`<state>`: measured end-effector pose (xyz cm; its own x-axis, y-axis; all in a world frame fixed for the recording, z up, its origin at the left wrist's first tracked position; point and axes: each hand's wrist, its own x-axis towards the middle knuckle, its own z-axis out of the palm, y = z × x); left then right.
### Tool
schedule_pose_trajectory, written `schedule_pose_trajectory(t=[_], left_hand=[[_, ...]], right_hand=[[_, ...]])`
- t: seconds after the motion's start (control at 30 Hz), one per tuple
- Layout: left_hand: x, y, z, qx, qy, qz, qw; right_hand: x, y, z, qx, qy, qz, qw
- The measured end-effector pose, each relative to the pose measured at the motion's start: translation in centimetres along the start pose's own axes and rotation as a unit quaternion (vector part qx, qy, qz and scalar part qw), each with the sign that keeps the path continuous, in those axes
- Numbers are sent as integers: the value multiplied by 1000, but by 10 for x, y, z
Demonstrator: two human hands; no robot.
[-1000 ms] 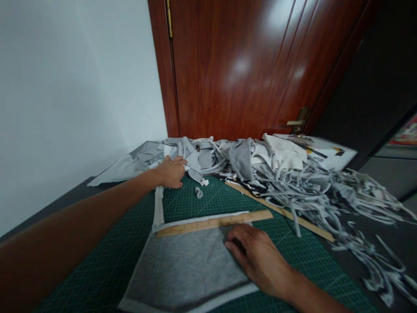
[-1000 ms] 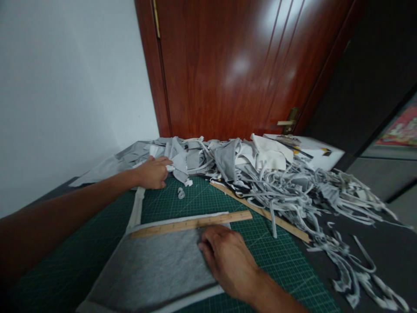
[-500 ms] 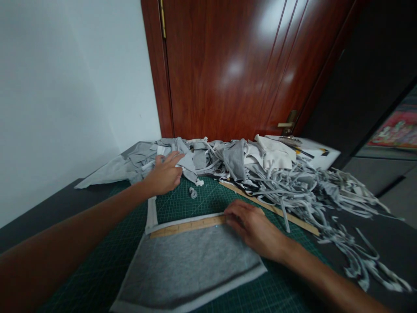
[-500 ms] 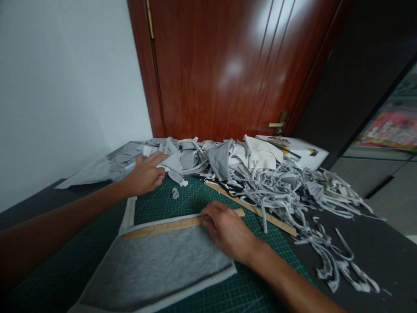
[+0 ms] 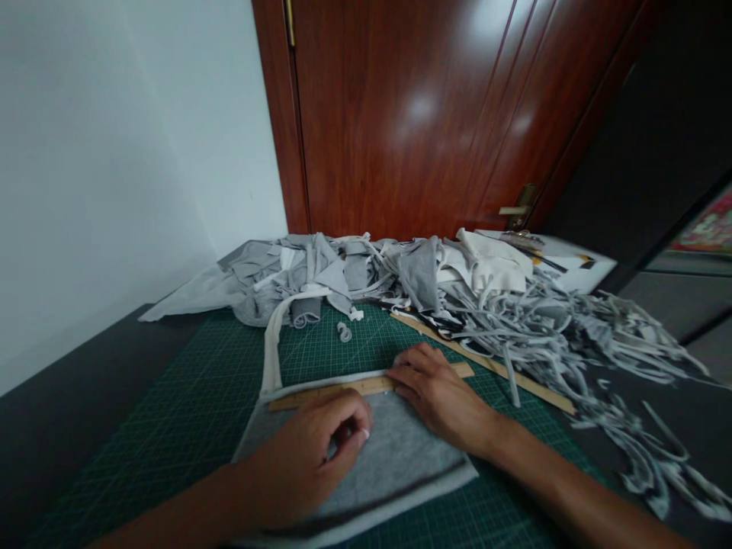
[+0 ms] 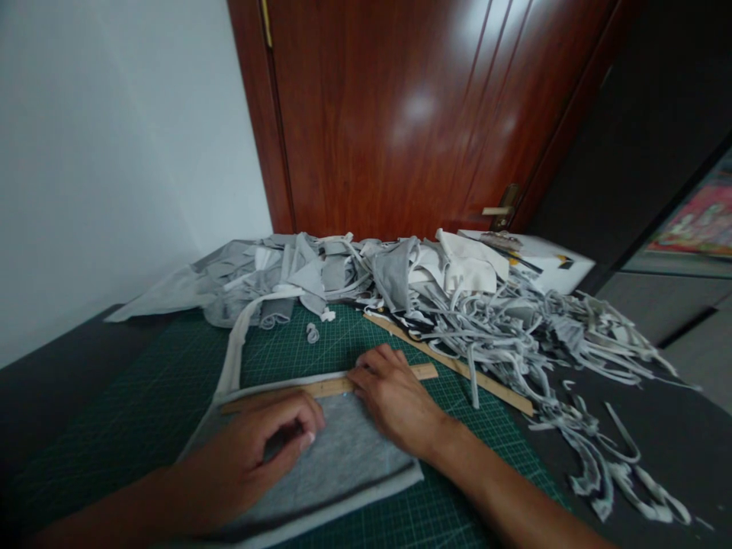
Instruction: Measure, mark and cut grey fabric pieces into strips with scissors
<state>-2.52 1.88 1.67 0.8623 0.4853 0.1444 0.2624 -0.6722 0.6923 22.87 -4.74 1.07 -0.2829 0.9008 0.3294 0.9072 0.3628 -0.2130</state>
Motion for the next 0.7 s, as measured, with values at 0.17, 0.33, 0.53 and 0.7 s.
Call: schedule_pose_trajectory(t=[0.17,0.33,0.53,0.7], left_hand=[[-1,1,2,24,4,63,998],[-3,-1,7,37,10,69,997],[-2,-2,10,54,11,62,997],[-3,1,12,73,9,71,995]], right_hand=[[0,-3,-4,-1,-11,-17,1000],[9,4,-5,-80,-41,-57,994],[16,10,3,-155,-14,-78,985],[21,12,9,-162,11,-57,985]])
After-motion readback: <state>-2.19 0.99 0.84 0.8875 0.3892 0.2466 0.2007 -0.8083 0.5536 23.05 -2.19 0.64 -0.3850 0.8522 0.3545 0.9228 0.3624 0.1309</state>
